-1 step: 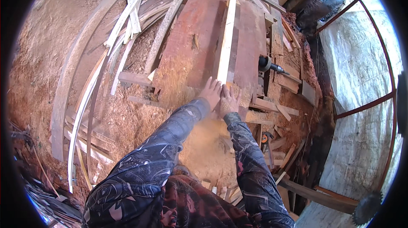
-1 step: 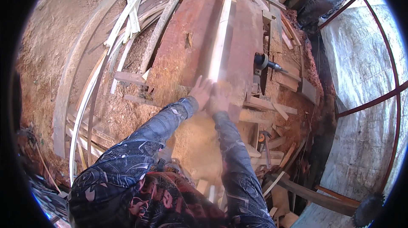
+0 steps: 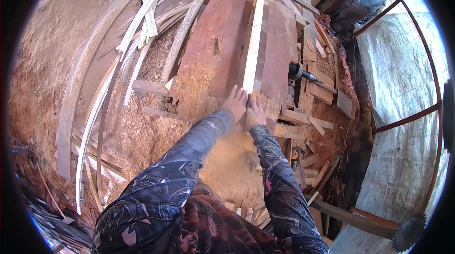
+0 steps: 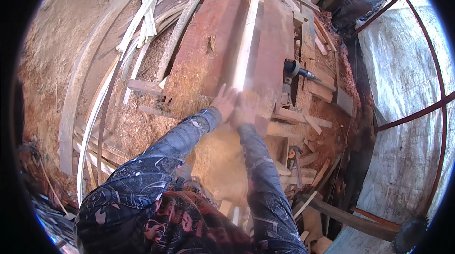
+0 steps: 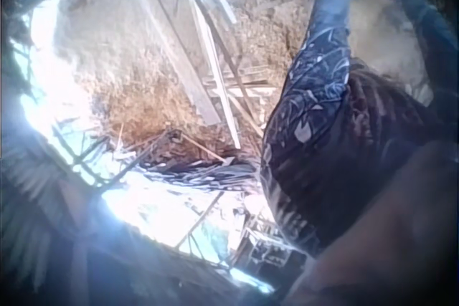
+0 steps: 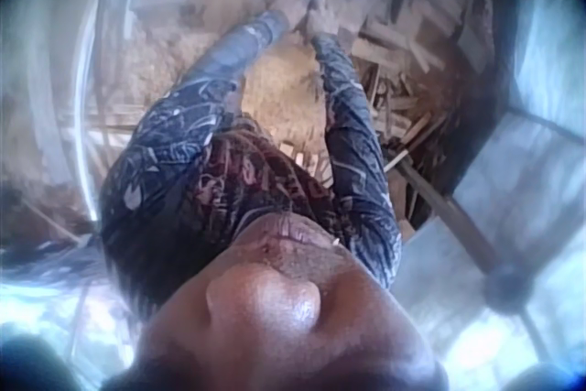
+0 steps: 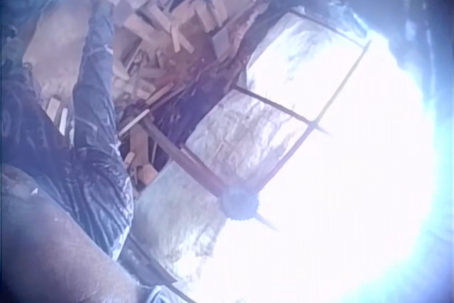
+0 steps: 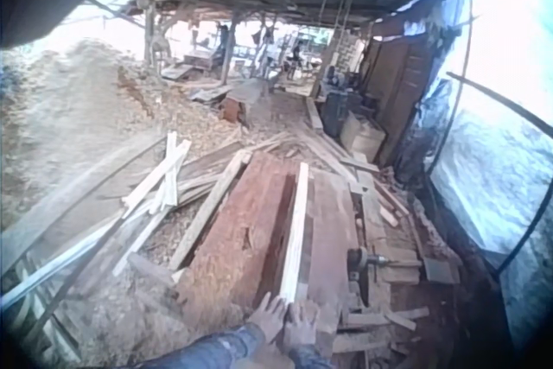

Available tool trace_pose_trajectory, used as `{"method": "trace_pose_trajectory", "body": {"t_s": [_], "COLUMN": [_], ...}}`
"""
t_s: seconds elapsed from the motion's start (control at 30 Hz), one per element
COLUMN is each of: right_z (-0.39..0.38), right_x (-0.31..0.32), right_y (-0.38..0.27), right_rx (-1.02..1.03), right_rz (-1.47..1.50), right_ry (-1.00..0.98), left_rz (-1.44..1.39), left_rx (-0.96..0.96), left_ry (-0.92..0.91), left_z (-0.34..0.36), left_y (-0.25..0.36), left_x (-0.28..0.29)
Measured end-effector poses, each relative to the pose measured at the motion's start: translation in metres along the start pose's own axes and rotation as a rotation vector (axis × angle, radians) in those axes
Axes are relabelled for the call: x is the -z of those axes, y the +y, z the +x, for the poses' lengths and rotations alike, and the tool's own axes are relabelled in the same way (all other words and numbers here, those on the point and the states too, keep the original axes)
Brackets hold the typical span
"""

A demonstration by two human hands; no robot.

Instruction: The person feeds wood planks through a table saw and places the cut pieces onto a pile of wood.

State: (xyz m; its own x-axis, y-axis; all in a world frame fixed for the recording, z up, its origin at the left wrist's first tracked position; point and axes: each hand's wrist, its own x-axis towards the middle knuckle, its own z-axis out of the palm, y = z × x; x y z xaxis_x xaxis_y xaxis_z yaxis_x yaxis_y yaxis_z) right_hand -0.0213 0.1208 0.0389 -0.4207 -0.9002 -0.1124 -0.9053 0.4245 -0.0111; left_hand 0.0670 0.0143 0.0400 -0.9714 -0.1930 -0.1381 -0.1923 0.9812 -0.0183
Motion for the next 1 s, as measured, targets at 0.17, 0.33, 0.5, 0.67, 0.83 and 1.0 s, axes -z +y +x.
{"method": "trace_pose_trajectory", "body": {"t_s": [0.17,0.33,0.5,0.67,0.83,1.0], "right_z": [0.012,0.023,0.030,0.048,0.061,0.073], "right_x": [0.002,0.016,0.018,0.016,0.023,0.025], "right_y": [0.000,-0.004,-0.003,0.003,0.005,0.005], "right_rx": [0.017,-0.026,-0.030,-0.005,-0.031,-0.041], "right_rz": [-0.061,-0.036,0.049,-0.014,-0.030,-0.001], "right_ry": [0.037,-0.081,-0.134,-0.100,-0.131,-0.077], "left_rz": [-0.047,-0.060,-0.067,-0.030,0.008,-0.067], "left_rx": [0.023,0.036,0.031,0.017,0.017,0.039], "left_ry": [0.029,0.054,0.124,0.053,0.014,0.065], "left_z": [0.013,0.026,0.036,0.048,0.053,0.060], "left_y": [-0.006,-0.013,-0.020,-0.028,-0.034,-0.044], "left_x": [-0.007,-0.020,-0.031,-0.029,-0.015,-0.017]}}
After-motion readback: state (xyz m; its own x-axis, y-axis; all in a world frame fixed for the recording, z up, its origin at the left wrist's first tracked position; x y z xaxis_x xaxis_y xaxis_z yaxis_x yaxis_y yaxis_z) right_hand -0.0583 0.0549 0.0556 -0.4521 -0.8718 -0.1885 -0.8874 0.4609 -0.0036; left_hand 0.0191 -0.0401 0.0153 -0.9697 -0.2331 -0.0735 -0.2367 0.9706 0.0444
